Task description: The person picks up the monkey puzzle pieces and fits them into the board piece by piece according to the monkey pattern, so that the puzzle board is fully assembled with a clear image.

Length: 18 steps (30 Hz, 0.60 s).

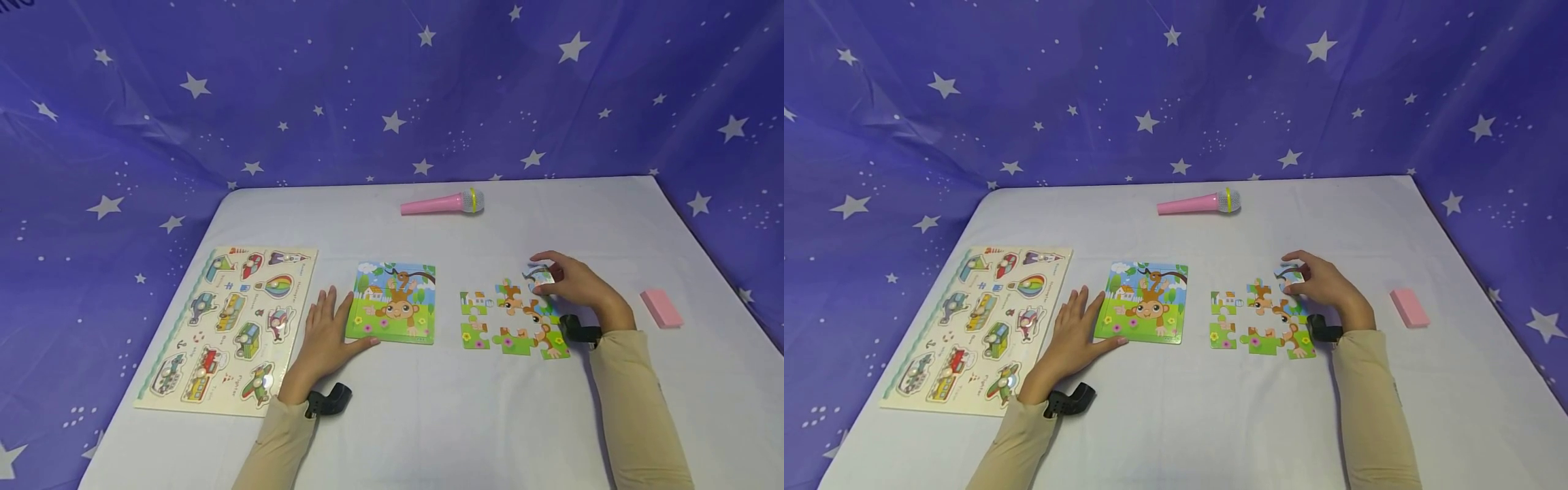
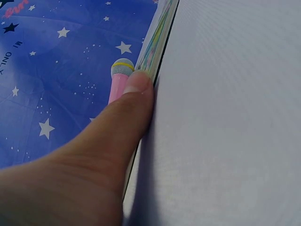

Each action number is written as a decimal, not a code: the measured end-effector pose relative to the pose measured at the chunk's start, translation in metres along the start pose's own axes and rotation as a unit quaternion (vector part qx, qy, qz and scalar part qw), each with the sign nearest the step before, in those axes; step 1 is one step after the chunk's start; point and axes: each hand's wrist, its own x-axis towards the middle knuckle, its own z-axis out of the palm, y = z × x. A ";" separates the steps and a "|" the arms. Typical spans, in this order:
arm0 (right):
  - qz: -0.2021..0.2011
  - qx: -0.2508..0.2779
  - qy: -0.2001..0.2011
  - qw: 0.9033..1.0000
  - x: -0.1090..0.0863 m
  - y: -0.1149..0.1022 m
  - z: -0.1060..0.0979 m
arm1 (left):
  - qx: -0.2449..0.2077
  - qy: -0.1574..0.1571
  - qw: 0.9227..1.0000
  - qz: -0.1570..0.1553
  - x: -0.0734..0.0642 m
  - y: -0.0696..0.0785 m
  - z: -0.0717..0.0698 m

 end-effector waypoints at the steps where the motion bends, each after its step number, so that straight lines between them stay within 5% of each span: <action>1: -0.002 -0.001 -0.001 1.000 0.000 0.000 0.000 | 0.000 0.001 1.000 0.001 0.000 0.000 0.000; 18: -0.027 0.007 -0.031 0.999 0.003 0.007 0.003 | 0.004 -0.006 1.000 -0.003 0.001 -0.003 0.003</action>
